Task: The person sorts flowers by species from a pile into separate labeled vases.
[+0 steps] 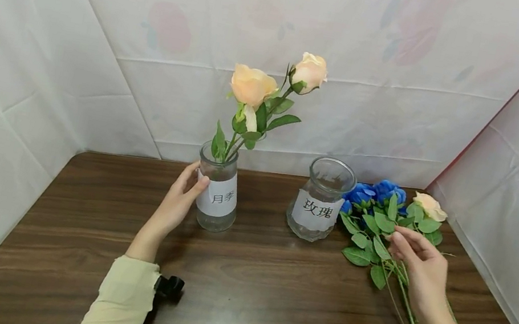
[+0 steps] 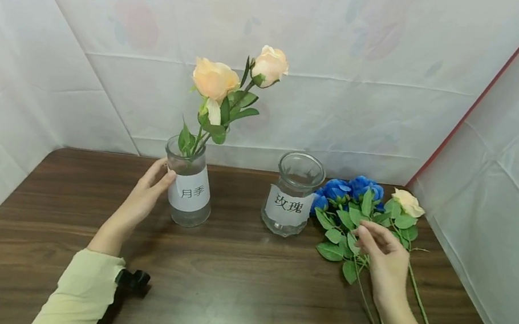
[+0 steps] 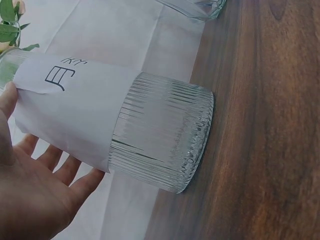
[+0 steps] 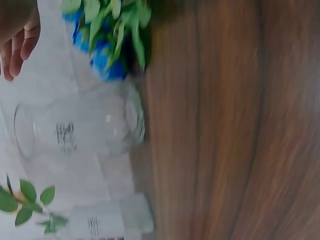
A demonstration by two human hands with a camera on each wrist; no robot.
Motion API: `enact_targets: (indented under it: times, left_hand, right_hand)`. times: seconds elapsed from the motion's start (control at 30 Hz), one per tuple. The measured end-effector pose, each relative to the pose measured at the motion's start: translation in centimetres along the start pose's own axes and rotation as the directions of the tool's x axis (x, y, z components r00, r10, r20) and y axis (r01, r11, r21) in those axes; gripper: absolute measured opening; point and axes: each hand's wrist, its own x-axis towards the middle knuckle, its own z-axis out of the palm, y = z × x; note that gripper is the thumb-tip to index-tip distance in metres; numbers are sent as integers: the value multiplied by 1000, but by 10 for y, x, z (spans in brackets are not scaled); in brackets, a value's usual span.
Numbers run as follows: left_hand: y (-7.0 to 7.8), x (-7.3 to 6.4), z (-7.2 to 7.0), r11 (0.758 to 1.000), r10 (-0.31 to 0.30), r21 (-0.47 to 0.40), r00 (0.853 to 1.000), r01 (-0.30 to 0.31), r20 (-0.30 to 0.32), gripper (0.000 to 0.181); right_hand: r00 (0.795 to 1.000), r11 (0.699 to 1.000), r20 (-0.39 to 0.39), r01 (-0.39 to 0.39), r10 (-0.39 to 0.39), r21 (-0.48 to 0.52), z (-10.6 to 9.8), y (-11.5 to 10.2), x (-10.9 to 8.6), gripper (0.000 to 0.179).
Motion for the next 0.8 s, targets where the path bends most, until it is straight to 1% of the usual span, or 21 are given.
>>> enact_targets:
  times: [0.07, 0.2, 0.3, 0.4, 0.5, 0.6, 0.67, 0.8]
  left_hand:
    - [0, 0, 0, 1000, 2, -1, 1000, -2, 2, 55]
    - [1, 0, 0, 1000, 4, -3, 1000, -4, 4, 54]
    - [0, 0, 0, 1000, 6, -2, 1000, -6, 6, 54]
    - [0, 0, 0, 1000, 9, -4, 1000, -9, 6, 53]
    - [0, 0, -1, 1000, 8, -3, 1000, -8, 4, 54]
    - [0, 0, -1, 1000, 6, -4, 1000, -6, 4, 55]
    - [0, 0, -1, 1000, 5, -5, 1000, -5, 5, 55]
    - [0, 0, 0, 1000, 7, -5, 1000, -7, 8, 55]
  right_hand:
    - [1000, 1000, -9, -9, 9, 2, -13, 1, 1, 17]
    - [999, 997, -13, -30, 29, -67, -37, 2, 5, 16]
    - [996, 993, 13, -92, 93, -71, -52, 3, 9, 16]
    - [985, 984, 53, -160, 164, -77, -66, 4, 13, 17]
    - [978, 975, 74, -187, 197, -119, -80, 7, 18, 17]
    - [976, 966, 64, -197, 210, -167, -93, 13, 23, 16]
    - [972, 953, 47, -213, 228, -216, -102, 17, 27, 16]
    - [964, 911, -1, -252, 267, -327, -119, 27, 35, 13]
